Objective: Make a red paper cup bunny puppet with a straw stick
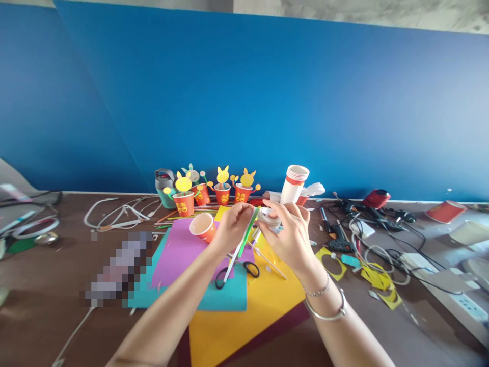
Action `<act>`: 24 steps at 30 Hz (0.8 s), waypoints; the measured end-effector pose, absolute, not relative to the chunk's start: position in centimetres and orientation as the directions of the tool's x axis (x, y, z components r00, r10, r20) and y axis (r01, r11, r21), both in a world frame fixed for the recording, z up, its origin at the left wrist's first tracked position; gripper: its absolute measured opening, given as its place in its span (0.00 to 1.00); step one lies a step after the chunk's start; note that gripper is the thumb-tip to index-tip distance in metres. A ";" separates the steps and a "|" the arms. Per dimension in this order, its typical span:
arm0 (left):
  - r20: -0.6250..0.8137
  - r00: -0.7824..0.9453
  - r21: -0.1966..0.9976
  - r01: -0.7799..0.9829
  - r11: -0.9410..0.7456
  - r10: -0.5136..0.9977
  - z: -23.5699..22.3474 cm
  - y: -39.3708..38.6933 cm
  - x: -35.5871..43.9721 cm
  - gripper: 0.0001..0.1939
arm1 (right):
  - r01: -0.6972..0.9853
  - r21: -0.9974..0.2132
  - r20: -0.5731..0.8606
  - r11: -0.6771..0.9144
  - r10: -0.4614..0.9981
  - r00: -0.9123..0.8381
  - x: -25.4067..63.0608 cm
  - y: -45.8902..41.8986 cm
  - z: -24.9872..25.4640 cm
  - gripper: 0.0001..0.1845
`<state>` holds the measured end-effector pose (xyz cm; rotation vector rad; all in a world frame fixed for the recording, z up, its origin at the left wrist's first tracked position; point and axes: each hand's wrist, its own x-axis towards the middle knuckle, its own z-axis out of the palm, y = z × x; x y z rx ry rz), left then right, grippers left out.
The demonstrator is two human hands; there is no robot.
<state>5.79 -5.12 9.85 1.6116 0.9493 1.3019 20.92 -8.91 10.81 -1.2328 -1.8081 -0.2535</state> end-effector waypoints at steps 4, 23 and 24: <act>0.265 0.252 0.964 -0.097 -0.248 0.931 10.1 -5.0 5.8 0.19 | 0.803 -0.313 0.746 0.508 0.655 -0.124 21.0 -8.8 10.7 0.18; 0.038 0.372 0.961 -0.268 0.068 0.927 11.1 -4.5 3.8 0.23 | 0.625 -0.466 0.640 0.626 0.727 -0.251 22.0 -8.8 11.3 0.17; 0.041 0.373 0.959 -0.274 0.067 0.927 11.1 -4.6 3.8 0.22 | 0.644 -0.450 0.640 0.619 0.727 -0.251 22.1 -8.8 11.3 0.17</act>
